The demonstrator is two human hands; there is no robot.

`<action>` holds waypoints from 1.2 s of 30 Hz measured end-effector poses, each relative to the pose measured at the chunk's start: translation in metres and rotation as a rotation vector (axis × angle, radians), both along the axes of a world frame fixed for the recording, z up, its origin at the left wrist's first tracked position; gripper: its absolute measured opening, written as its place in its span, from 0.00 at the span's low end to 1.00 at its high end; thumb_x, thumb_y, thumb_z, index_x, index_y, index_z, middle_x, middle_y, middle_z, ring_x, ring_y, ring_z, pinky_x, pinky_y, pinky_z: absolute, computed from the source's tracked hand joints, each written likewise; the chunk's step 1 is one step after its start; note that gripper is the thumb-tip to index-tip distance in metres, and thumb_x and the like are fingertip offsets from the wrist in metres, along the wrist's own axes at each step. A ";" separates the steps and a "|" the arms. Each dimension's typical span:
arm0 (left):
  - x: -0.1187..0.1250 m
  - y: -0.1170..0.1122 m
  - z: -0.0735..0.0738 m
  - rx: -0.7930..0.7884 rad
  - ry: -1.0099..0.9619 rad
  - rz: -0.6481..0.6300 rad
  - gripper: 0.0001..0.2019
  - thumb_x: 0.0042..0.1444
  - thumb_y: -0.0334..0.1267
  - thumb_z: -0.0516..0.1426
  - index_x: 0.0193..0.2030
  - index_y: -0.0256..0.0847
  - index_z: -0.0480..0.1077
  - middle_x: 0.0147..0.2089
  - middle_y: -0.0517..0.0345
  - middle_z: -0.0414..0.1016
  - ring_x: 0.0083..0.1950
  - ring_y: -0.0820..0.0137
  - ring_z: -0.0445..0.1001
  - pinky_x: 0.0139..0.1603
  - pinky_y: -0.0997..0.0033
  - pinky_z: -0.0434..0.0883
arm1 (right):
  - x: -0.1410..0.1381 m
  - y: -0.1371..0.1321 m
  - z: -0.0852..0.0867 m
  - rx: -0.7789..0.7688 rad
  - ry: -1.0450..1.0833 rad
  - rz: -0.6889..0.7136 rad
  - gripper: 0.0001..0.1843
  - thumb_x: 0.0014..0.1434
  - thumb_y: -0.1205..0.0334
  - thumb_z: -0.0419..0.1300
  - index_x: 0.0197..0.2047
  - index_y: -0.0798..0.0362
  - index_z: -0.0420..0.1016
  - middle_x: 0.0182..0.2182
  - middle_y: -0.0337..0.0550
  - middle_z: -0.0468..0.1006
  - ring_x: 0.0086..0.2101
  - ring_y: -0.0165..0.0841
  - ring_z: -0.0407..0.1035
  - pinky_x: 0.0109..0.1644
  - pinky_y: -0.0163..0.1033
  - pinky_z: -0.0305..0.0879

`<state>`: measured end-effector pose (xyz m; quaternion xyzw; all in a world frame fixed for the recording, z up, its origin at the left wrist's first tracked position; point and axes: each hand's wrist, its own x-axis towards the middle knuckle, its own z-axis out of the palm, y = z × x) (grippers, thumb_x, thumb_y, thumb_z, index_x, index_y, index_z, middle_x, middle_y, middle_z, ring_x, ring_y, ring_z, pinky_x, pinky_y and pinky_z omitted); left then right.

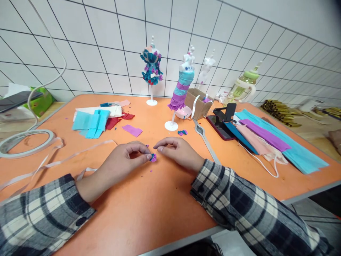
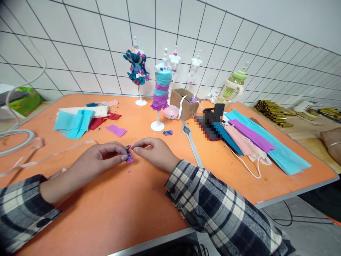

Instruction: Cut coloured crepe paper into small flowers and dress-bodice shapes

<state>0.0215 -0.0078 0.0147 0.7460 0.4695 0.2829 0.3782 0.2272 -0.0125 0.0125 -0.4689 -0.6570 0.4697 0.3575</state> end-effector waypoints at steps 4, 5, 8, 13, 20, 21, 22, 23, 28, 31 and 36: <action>-0.001 0.001 0.000 -0.029 0.003 0.006 0.12 0.50 0.49 0.60 0.30 0.42 0.78 0.34 0.55 0.80 0.37 0.63 0.77 0.42 0.63 0.72 | -0.003 -0.002 -0.002 0.013 -0.101 -0.010 0.08 0.53 0.61 0.66 0.36 0.56 0.80 0.31 0.37 0.75 0.29 0.25 0.63 0.35 0.33 0.59; -0.001 0.001 0.001 -0.040 0.002 0.016 0.13 0.49 0.49 0.60 0.29 0.42 0.78 0.34 0.55 0.80 0.37 0.62 0.77 0.42 0.64 0.72 | -0.003 -0.002 -0.003 0.001 -0.112 -0.009 0.08 0.53 0.61 0.66 0.35 0.56 0.80 0.31 0.36 0.75 0.27 0.24 0.60 0.33 0.32 0.57; 0.000 0.000 0.003 -0.074 -0.024 0.033 0.12 0.48 0.48 0.60 0.28 0.42 0.77 0.33 0.55 0.80 0.37 0.63 0.76 0.42 0.64 0.71 | -0.004 -0.002 -0.003 -0.046 -0.083 0.034 0.07 0.53 0.61 0.65 0.34 0.56 0.77 0.29 0.34 0.73 0.24 0.23 0.57 0.30 0.32 0.54; 0.002 0.001 0.002 -0.094 -0.039 -0.013 0.11 0.48 0.47 0.60 0.27 0.42 0.77 0.32 0.56 0.79 0.36 0.64 0.75 0.42 0.65 0.71 | -0.004 -0.003 -0.003 -0.040 0.022 0.051 0.08 0.55 0.63 0.62 0.38 0.56 0.77 0.35 0.38 0.76 0.31 0.26 0.64 0.37 0.33 0.59; 0.001 0.001 -0.004 -0.079 -0.063 0.036 0.11 0.49 0.47 0.60 0.29 0.42 0.76 0.33 0.56 0.78 0.36 0.64 0.75 0.40 0.66 0.70 | -0.006 -0.003 -0.004 -0.017 -0.076 -0.005 0.09 0.51 0.59 0.68 0.33 0.56 0.77 0.36 0.39 0.74 0.30 0.25 0.62 0.34 0.32 0.58; 0.000 0.001 -0.004 -0.077 -0.073 0.045 0.11 0.49 0.47 0.60 0.29 0.42 0.75 0.33 0.56 0.78 0.36 0.64 0.75 0.40 0.66 0.70 | -0.006 -0.003 -0.004 -0.035 -0.055 -0.002 0.09 0.53 0.59 0.67 0.33 0.56 0.77 0.35 0.39 0.75 0.31 0.26 0.63 0.35 0.32 0.59; 0.000 0.001 -0.004 -0.076 -0.079 0.051 0.11 0.49 0.47 0.60 0.29 0.42 0.75 0.33 0.57 0.79 0.36 0.64 0.75 0.40 0.66 0.70 | -0.006 -0.004 -0.004 -0.054 -0.020 0.003 0.08 0.53 0.60 0.66 0.34 0.56 0.77 0.34 0.39 0.75 0.32 0.27 0.65 0.36 0.32 0.60; 0.000 0.000 -0.005 -0.077 -0.079 0.055 0.11 0.49 0.47 0.60 0.30 0.42 0.75 0.33 0.57 0.79 0.36 0.64 0.75 0.40 0.66 0.70 | -0.006 -0.004 -0.003 -0.068 0.023 0.007 0.08 0.54 0.60 0.66 0.35 0.56 0.77 0.33 0.39 0.75 0.33 0.27 0.66 0.37 0.33 0.61; 0.001 0.000 -0.005 -0.079 -0.065 0.089 0.13 0.50 0.49 0.60 0.30 0.42 0.75 0.33 0.56 0.79 0.37 0.63 0.75 0.41 0.64 0.71 | -0.006 -0.004 -0.006 -0.125 0.089 0.021 0.11 0.54 0.56 0.66 0.35 0.56 0.78 0.30 0.38 0.76 0.33 0.28 0.68 0.38 0.34 0.62; 0.001 0.000 -0.007 -0.136 -0.153 0.093 0.15 0.48 0.50 0.64 0.39 0.43 0.76 0.34 0.56 0.81 0.39 0.61 0.77 0.43 0.63 0.72 | -0.006 -0.003 -0.009 -0.121 0.047 0.005 0.11 0.52 0.56 0.68 0.33 0.56 0.78 0.30 0.38 0.77 0.33 0.28 0.68 0.38 0.34 0.61; -0.001 0.000 -0.010 -0.222 -0.330 0.111 0.20 0.52 0.53 0.63 0.47 0.45 0.75 0.41 0.55 0.82 0.44 0.61 0.78 0.47 0.63 0.72 | -0.006 -0.003 -0.009 -0.126 0.065 -0.021 0.09 0.55 0.59 0.65 0.36 0.56 0.79 0.32 0.39 0.79 0.33 0.28 0.69 0.38 0.34 0.62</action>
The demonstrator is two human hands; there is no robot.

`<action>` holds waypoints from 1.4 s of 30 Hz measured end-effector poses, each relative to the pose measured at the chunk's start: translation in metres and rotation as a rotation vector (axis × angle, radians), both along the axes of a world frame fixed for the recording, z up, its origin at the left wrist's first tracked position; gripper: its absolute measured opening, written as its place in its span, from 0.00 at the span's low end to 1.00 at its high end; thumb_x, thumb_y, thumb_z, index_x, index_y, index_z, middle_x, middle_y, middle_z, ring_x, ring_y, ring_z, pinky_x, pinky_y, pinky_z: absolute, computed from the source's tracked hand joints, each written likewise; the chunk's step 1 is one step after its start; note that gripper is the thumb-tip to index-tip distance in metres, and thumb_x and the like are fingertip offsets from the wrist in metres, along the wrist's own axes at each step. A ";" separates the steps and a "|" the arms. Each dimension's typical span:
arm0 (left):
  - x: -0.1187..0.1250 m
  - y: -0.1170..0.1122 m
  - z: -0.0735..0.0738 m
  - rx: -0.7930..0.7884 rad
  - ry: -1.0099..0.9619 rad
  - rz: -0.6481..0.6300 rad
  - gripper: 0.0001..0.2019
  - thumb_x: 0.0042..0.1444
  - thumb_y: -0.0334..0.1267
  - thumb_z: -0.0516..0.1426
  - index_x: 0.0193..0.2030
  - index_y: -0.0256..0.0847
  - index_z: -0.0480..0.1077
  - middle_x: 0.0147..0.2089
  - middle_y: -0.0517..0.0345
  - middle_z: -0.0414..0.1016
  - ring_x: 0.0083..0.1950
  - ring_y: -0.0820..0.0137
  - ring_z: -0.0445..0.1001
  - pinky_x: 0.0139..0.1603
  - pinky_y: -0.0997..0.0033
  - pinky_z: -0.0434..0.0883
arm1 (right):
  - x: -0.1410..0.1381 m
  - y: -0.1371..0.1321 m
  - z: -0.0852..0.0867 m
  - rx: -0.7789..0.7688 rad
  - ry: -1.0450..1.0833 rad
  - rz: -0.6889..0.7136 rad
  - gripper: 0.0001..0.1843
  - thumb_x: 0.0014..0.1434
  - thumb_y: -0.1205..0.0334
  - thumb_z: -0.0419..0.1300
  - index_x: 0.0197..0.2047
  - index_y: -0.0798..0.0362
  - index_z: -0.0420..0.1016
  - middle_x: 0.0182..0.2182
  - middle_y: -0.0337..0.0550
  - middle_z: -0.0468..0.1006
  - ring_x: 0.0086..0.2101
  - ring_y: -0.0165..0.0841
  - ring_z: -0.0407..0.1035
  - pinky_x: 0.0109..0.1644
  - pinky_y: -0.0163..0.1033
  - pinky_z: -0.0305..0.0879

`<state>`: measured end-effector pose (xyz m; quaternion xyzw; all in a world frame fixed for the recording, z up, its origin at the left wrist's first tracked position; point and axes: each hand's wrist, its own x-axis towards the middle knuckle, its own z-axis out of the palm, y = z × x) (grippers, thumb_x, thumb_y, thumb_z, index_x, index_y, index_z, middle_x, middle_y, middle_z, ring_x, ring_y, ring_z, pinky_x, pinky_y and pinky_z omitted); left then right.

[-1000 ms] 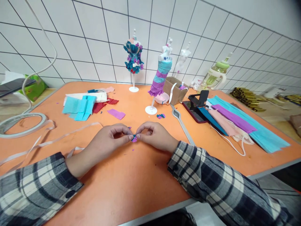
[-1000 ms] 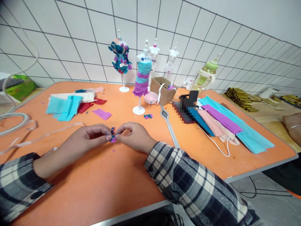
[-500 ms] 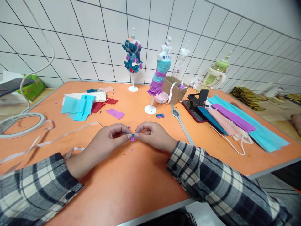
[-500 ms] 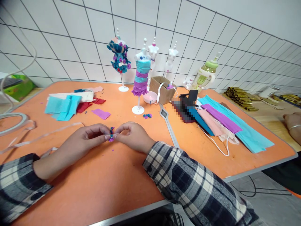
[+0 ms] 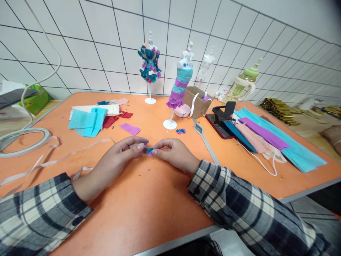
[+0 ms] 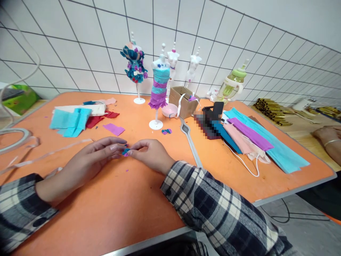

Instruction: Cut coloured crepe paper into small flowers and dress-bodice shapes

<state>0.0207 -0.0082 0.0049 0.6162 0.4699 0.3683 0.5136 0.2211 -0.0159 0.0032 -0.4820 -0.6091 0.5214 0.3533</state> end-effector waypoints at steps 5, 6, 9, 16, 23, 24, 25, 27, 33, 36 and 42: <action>0.001 0.002 0.003 0.042 0.225 -0.044 0.14 0.46 0.51 0.65 0.32 0.43 0.79 0.35 0.56 0.83 0.39 0.60 0.78 0.43 0.63 0.72 | 0.000 0.000 0.001 0.064 -0.177 0.024 0.09 0.54 0.58 0.67 0.34 0.56 0.80 0.30 0.37 0.78 0.35 0.28 0.69 0.39 0.34 0.60; 0.001 0.002 0.003 0.034 0.244 -0.048 0.13 0.46 0.51 0.65 0.31 0.43 0.79 0.34 0.56 0.83 0.38 0.61 0.78 0.42 0.64 0.72 | 0.001 0.001 0.001 0.073 -0.209 0.027 0.09 0.54 0.58 0.67 0.34 0.56 0.80 0.30 0.37 0.78 0.35 0.28 0.69 0.39 0.34 0.60; 0.002 0.003 0.003 -0.010 0.266 -0.073 0.14 0.46 0.52 0.65 0.30 0.43 0.79 0.33 0.57 0.83 0.37 0.62 0.77 0.40 0.66 0.71 | 0.003 0.003 0.000 0.093 -0.241 0.078 0.08 0.56 0.60 0.66 0.36 0.56 0.80 0.30 0.37 0.78 0.34 0.27 0.68 0.39 0.33 0.59; 0.001 0.003 0.003 0.001 0.217 -0.001 0.14 0.44 0.51 0.65 0.29 0.43 0.79 0.32 0.57 0.83 0.36 0.63 0.78 0.39 0.67 0.72 | 0.006 0.005 0.000 0.015 -0.092 0.125 0.12 0.57 0.56 0.65 0.37 0.57 0.80 0.34 0.40 0.79 0.35 0.28 0.70 0.41 0.34 0.62; 0.000 0.002 0.000 -0.070 0.259 -0.066 0.15 0.46 0.52 0.66 0.34 0.43 0.80 0.33 0.55 0.84 0.36 0.62 0.80 0.33 0.69 0.73 | 0.007 0.005 0.001 0.086 -0.208 0.124 0.07 0.56 0.61 0.65 0.34 0.56 0.79 0.30 0.38 0.78 0.31 0.26 0.67 0.38 0.33 0.61; 0.000 0.002 -0.001 -0.073 0.262 -0.084 0.15 0.47 0.52 0.66 0.34 0.43 0.80 0.33 0.56 0.84 0.35 0.63 0.80 0.33 0.69 0.72 | 0.007 0.005 0.002 0.145 -0.265 0.138 0.06 0.56 0.62 0.64 0.34 0.56 0.79 0.30 0.37 0.78 0.31 0.25 0.66 0.38 0.33 0.60; -0.001 0.003 -0.002 -0.075 0.266 -0.100 0.15 0.47 0.52 0.66 0.34 0.43 0.80 0.33 0.56 0.84 0.34 0.63 0.80 0.32 0.70 0.72 | 0.008 0.004 0.004 0.210 -0.316 0.147 0.05 0.56 0.63 0.64 0.34 0.56 0.79 0.30 0.37 0.78 0.31 0.25 0.66 0.38 0.33 0.59; -0.001 0.003 -0.002 -0.071 0.269 -0.108 0.14 0.46 0.51 0.67 0.34 0.43 0.80 0.32 0.57 0.84 0.34 0.64 0.80 0.33 0.70 0.73 | 0.009 0.003 0.006 0.293 -0.370 0.152 0.04 0.57 0.65 0.63 0.34 0.56 0.79 0.31 0.37 0.78 0.31 0.25 0.66 0.38 0.33 0.59; 0.000 0.004 -0.002 -0.069 0.261 -0.070 0.16 0.46 0.53 0.66 0.34 0.43 0.80 0.33 0.55 0.85 0.37 0.62 0.81 0.35 0.69 0.74 | 0.007 0.003 0.006 0.052 -0.227 0.131 0.08 0.56 0.60 0.65 0.34 0.57 0.79 0.30 0.37 0.78 0.32 0.26 0.68 0.39 0.33 0.60; -0.002 0.005 -0.004 -0.091 0.237 -0.096 0.19 0.46 0.54 0.67 0.39 0.44 0.81 0.37 0.55 0.85 0.40 0.60 0.82 0.40 0.66 0.76 | 0.008 0.006 0.004 0.039 -0.211 0.160 0.07 0.57 0.62 0.65 0.34 0.57 0.79 0.30 0.38 0.79 0.32 0.27 0.69 0.39 0.33 0.61; -0.006 0.005 0.000 0.257 0.438 -0.099 0.17 0.52 0.53 0.62 0.42 0.46 0.81 0.40 0.54 0.84 0.38 0.60 0.80 0.39 0.64 0.74 | 0.019 0.011 0.002 0.318 -0.526 0.286 0.07 0.60 0.62 0.64 0.38 0.55 0.82 0.35 0.42 0.77 0.36 0.29 0.69 0.41 0.34 0.59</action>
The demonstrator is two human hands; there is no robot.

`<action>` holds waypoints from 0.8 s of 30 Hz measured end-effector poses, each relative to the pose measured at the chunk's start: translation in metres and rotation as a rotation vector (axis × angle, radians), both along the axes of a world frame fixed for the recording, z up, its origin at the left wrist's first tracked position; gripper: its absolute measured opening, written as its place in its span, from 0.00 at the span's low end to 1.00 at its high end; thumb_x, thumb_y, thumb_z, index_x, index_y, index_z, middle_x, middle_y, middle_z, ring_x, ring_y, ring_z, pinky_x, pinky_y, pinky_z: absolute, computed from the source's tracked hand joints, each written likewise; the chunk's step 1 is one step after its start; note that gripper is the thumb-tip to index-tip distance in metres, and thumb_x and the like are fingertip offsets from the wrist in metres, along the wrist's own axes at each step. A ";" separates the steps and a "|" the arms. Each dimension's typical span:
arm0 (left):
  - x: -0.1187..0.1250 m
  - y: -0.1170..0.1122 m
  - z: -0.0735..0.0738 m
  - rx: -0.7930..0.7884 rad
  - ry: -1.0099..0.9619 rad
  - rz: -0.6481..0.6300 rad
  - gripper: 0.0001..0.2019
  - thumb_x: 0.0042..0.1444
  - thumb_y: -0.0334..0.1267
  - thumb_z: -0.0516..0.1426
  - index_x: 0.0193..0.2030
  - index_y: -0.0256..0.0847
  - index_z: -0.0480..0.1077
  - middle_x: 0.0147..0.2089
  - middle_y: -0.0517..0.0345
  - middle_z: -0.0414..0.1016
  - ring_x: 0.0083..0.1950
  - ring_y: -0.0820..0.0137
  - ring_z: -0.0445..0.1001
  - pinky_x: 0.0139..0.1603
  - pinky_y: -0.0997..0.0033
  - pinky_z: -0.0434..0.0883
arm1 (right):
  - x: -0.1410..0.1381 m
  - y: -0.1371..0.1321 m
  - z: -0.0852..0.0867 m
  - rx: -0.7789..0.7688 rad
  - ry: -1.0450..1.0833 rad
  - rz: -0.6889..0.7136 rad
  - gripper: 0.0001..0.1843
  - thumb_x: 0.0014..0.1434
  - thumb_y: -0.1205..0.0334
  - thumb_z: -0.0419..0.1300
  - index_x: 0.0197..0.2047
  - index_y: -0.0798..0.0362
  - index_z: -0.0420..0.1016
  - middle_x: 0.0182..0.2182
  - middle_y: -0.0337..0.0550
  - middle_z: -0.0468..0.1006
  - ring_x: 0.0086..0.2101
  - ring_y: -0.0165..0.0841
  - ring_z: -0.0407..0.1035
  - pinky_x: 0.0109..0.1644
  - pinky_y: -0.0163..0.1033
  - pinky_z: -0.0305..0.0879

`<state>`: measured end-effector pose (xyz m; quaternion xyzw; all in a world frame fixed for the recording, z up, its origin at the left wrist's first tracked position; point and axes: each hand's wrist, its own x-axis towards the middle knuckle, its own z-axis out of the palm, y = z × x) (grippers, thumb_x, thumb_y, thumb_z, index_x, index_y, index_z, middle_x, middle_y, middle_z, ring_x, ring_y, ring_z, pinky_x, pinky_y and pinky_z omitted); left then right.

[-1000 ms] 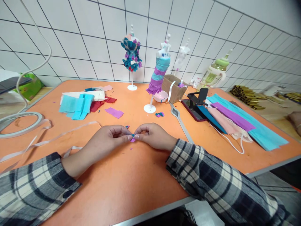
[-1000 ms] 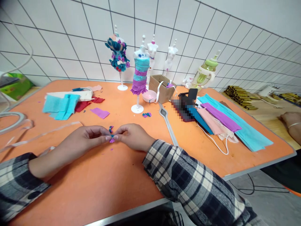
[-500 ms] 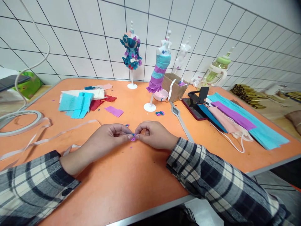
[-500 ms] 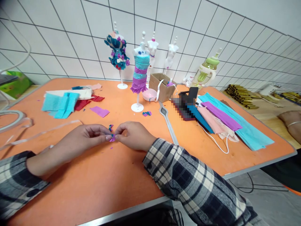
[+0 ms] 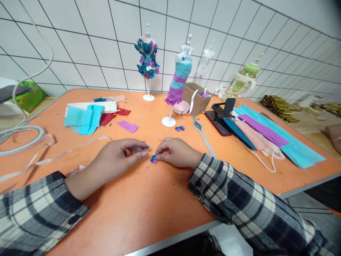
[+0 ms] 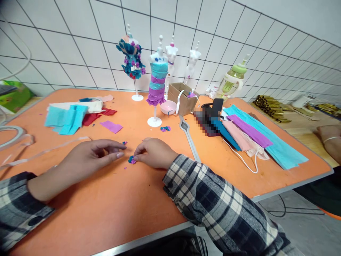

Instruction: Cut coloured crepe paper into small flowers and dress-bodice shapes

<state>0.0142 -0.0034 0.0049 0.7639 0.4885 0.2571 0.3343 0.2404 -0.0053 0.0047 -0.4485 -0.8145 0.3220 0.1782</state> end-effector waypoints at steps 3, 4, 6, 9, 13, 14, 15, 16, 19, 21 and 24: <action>0.002 -0.001 0.001 0.355 0.180 -0.164 0.12 0.56 0.48 0.59 0.35 0.47 0.82 0.37 0.54 0.81 0.40 0.61 0.77 0.41 0.64 0.71 | 0.001 -0.002 0.000 0.167 -0.138 0.022 0.07 0.60 0.60 0.64 0.40 0.52 0.83 0.37 0.42 0.74 0.38 0.30 0.67 0.41 0.35 0.57; 0.003 -0.001 0.000 0.413 0.214 -0.227 0.11 0.58 0.47 0.58 0.35 0.48 0.82 0.37 0.54 0.81 0.41 0.61 0.76 0.43 0.64 0.70 | 0.000 -0.003 0.000 0.182 -0.162 0.018 0.07 0.61 0.59 0.64 0.40 0.51 0.82 0.37 0.42 0.73 0.38 0.30 0.67 0.40 0.35 0.56; 0.005 -0.001 -0.003 0.469 0.268 -0.295 0.10 0.59 0.44 0.58 0.36 0.48 0.82 0.37 0.55 0.80 0.42 0.61 0.75 0.44 0.63 0.69 | -0.001 -0.004 -0.001 0.201 -0.191 0.002 0.07 0.61 0.59 0.63 0.39 0.51 0.81 0.37 0.42 0.73 0.38 0.31 0.67 0.39 0.35 0.56; 0.006 0.000 -0.004 0.519 0.333 -0.284 0.10 0.59 0.40 0.57 0.36 0.46 0.81 0.36 0.54 0.79 0.40 0.61 0.74 0.43 0.61 0.68 | -0.003 -0.005 -0.002 0.219 -0.190 -0.018 0.07 0.60 0.60 0.64 0.40 0.52 0.79 0.37 0.41 0.75 0.38 0.31 0.67 0.39 0.35 0.55; 0.005 0.000 -0.002 0.515 0.329 -0.234 0.09 0.58 0.41 0.58 0.35 0.43 0.80 0.35 0.53 0.79 0.40 0.60 0.74 0.43 0.60 0.68 | -0.003 -0.005 0.001 0.242 -0.073 -0.061 0.11 0.57 0.66 0.65 0.45 0.54 0.77 0.39 0.41 0.76 0.38 0.30 0.68 0.40 0.34 0.56; 0.005 0.000 -0.002 0.502 0.313 -0.235 0.09 0.58 0.41 0.58 0.35 0.43 0.80 0.35 0.53 0.79 0.40 0.60 0.74 0.42 0.61 0.68 | -0.003 -0.005 0.002 0.241 -0.056 -0.070 0.09 0.57 0.67 0.64 0.43 0.54 0.78 0.38 0.41 0.76 0.38 0.30 0.68 0.40 0.34 0.56; 0.005 0.000 -0.001 0.491 0.301 -0.243 0.09 0.58 0.41 0.58 0.35 0.43 0.80 0.35 0.54 0.79 0.40 0.60 0.74 0.42 0.62 0.68 | -0.004 -0.006 0.003 0.240 -0.054 -0.072 0.07 0.58 0.68 0.63 0.41 0.54 0.79 0.36 0.40 0.76 0.37 0.30 0.68 0.39 0.34 0.56; 0.005 0.000 -0.002 0.482 0.296 -0.256 0.10 0.59 0.42 0.58 0.36 0.44 0.80 0.35 0.54 0.79 0.40 0.60 0.74 0.42 0.62 0.68 | -0.004 -0.006 0.004 0.239 -0.064 -0.066 0.05 0.58 0.68 0.62 0.38 0.54 0.79 0.35 0.40 0.76 0.37 0.30 0.67 0.39 0.34 0.56; 0.005 0.000 -0.004 0.473 0.330 -0.285 0.10 0.59 0.42 0.58 0.38 0.46 0.81 0.35 0.55 0.80 0.40 0.60 0.74 0.43 0.61 0.67 | -0.007 -0.008 0.002 0.257 -0.121 -0.022 0.05 0.58 0.66 0.63 0.36 0.52 0.81 0.32 0.40 0.75 0.35 0.30 0.67 0.37 0.35 0.54; 0.006 0.000 -0.005 0.477 0.370 -0.284 0.10 0.59 0.41 0.58 0.38 0.46 0.81 0.36 0.55 0.81 0.40 0.61 0.74 0.43 0.61 0.67 | -0.009 -0.009 0.000 0.275 -0.152 -0.004 0.06 0.59 0.66 0.62 0.37 0.52 0.82 0.32 0.40 0.75 0.35 0.30 0.67 0.36 0.36 0.54; 0.007 -0.002 -0.005 0.490 0.431 -0.286 0.10 0.59 0.40 0.57 0.38 0.46 0.81 0.36 0.55 0.81 0.40 0.60 0.75 0.44 0.60 0.66 | -0.010 -0.011 -0.002 0.281 -0.190 0.004 0.08 0.61 0.65 0.60 0.38 0.51 0.82 0.33 0.41 0.76 0.35 0.31 0.67 0.35 0.37 0.53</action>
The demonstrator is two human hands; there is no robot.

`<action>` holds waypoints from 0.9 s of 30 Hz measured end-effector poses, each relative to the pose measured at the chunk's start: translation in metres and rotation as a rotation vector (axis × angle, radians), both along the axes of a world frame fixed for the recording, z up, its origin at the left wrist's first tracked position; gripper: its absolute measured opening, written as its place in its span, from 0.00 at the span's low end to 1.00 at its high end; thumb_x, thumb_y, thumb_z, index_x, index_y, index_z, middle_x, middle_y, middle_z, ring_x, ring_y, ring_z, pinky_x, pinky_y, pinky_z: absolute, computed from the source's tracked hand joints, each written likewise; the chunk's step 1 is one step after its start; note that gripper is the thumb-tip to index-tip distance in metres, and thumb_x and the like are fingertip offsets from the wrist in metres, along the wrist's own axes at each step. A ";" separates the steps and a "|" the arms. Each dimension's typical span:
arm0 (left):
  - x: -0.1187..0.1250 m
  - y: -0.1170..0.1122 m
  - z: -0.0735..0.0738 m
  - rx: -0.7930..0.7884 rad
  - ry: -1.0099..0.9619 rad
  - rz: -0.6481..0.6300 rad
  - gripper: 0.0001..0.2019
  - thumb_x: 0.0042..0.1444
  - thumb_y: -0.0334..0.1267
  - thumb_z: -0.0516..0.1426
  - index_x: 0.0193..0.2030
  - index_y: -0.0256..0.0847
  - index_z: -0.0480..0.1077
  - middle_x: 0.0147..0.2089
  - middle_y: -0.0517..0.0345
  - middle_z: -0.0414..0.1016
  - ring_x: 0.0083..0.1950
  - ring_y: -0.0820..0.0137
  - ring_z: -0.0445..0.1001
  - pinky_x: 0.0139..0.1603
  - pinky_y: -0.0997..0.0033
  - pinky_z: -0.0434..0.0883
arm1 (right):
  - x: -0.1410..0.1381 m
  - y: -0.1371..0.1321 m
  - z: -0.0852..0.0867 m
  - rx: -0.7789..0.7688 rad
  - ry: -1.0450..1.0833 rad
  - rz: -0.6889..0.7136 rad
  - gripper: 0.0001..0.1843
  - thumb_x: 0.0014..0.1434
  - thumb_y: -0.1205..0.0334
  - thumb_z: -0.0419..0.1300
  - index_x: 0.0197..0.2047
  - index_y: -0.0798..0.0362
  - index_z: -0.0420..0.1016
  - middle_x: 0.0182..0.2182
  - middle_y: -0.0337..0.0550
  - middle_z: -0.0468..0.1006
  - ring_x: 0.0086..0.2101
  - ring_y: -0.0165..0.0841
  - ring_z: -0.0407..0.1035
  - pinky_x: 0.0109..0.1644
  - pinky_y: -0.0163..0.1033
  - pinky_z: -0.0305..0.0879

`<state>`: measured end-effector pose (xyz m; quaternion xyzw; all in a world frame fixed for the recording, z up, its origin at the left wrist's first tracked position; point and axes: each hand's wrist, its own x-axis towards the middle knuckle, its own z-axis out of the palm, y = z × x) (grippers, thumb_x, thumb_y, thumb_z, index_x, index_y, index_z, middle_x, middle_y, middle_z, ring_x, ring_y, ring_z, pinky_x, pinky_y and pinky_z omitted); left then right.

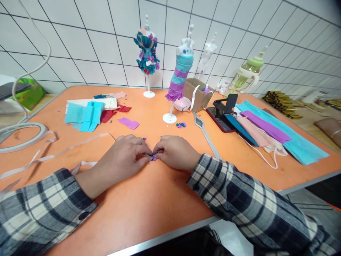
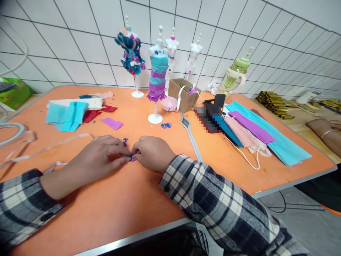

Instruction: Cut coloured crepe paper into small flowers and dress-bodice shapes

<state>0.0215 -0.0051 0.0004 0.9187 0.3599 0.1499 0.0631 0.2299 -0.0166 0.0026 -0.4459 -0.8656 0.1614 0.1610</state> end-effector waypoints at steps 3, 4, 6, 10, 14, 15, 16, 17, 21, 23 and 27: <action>0.001 -0.002 0.002 0.010 0.038 0.004 0.09 0.59 0.39 0.57 0.36 0.45 0.80 0.35 0.56 0.80 0.39 0.61 0.74 0.43 0.60 0.65 | -0.001 -0.003 0.000 0.031 -0.007 -0.033 0.08 0.62 0.64 0.60 0.40 0.52 0.80 0.36 0.42 0.77 0.36 0.31 0.67 0.36 0.37 0.54; 0.002 -0.002 0.003 0.012 0.046 0.008 0.09 0.59 0.38 0.57 0.36 0.45 0.80 0.35 0.56 0.80 0.39 0.61 0.74 0.43 0.60 0.65 | -0.001 -0.004 0.000 0.045 -0.009 -0.043 0.08 0.62 0.64 0.60 0.41 0.52 0.80 0.37 0.42 0.77 0.36 0.31 0.67 0.36 0.37 0.54; 0.002 -0.002 0.004 0.015 0.055 0.012 0.09 0.59 0.38 0.57 0.35 0.45 0.80 0.34 0.56 0.80 0.39 0.61 0.74 0.43 0.60 0.64 | -0.002 -0.006 0.000 0.064 -0.025 -0.044 0.08 0.62 0.64 0.59 0.41 0.53 0.79 0.37 0.42 0.77 0.36 0.32 0.67 0.36 0.37 0.54; 0.002 -0.001 0.004 0.008 0.065 0.007 0.09 0.59 0.39 0.57 0.36 0.46 0.80 0.35 0.57 0.80 0.39 0.61 0.74 0.43 0.60 0.63 | -0.002 -0.006 -0.002 0.057 -0.065 -0.009 0.09 0.63 0.64 0.58 0.38 0.53 0.80 0.34 0.43 0.78 0.35 0.32 0.68 0.36 0.38 0.54; 0.004 -0.001 0.005 0.002 0.065 -0.003 0.09 0.59 0.38 0.56 0.36 0.45 0.79 0.36 0.56 0.80 0.41 0.61 0.74 0.45 0.59 0.63 | -0.004 -0.006 -0.001 0.069 -0.126 0.003 0.09 0.64 0.65 0.56 0.39 0.53 0.80 0.35 0.44 0.77 0.35 0.33 0.69 0.35 0.38 0.54; 0.005 -0.001 0.005 0.002 0.062 -0.005 0.09 0.59 0.38 0.56 0.36 0.45 0.79 0.36 0.56 0.80 0.41 0.61 0.73 0.46 0.59 0.63 | -0.004 -0.006 0.000 0.086 -0.149 0.021 0.10 0.65 0.65 0.56 0.39 0.54 0.79 0.35 0.44 0.77 0.35 0.33 0.69 0.34 0.38 0.53; 0.005 -0.001 0.005 0.004 0.060 -0.006 0.09 0.59 0.37 0.56 0.36 0.45 0.79 0.36 0.56 0.80 0.41 0.61 0.73 0.46 0.59 0.63 | -0.003 -0.006 0.001 0.106 -0.173 0.048 0.10 0.66 0.65 0.55 0.40 0.54 0.79 0.36 0.44 0.77 0.35 0.32 0.68 0.33 0.38 0.53; 0.005 -0.001 0.005 0.005 0.057 -0.009 0.09 0.59 0.37 0.56 0.36 0.45 0.79 0.35 0.57 0.80 0.41 0.61 0.73 0.46 0.59 0.63 | -0.003 -0.005 0.002 0.126 -0.197 0.078 0.11 0.66 0.65 0.54 0.40 0.55 0.79 0.36 0.45 0.76 0.34 0.32 0.68 0.33 0.38 0.52; 0.002 0.000 0.005 -0.007 0.038 -0.013 0.09 0.59 0.37 0.56 0.37 0.45 0.80 0.35 0.57 0.80 0.40 0.62 0.73 0.45 0.60 0.64 | 0.003 -0.001 0.004 0.145 -0.206 0.159 0.12 0.68 0.64 0.54 0.42 0.53 0.80 0.37 0.44 0.77 0.35 0.32 0.69 0.33 0.38 0.51; 0.001 0.000 0.003 -0.015 0.025 -0.005 0.09 0.60 0.38 0.56 0.37 0.46 0.80 0.35 0.57 0.80 0.41 0.62 0.73 0.45 0.60 0.64 | 0.007 0.001 0.005 0.124 -0.150 0.144 0.12 0.67 0.63 0.55 0.43 0.52 0.81 0.37 0.43 0.78 0.37 0.32 0.69 0.35 0.37 0.53; 0.000 0.000 0.001 -0.036 0.013 0.002 0.09 0.60 0.41 0.57 0.36 0.46 0.80 0.35 0.58 0.80 0.40 0.62 0.74 0.46 0.61 0.64 | 0.008 0.002 0.004 0.122 -0.039 0.020 0.09 0.64 0.65 0.59 0.41 0.54 0.81 0.36 0.42 0.79 0.37 0.31 0.70 0.36 0.36 0.54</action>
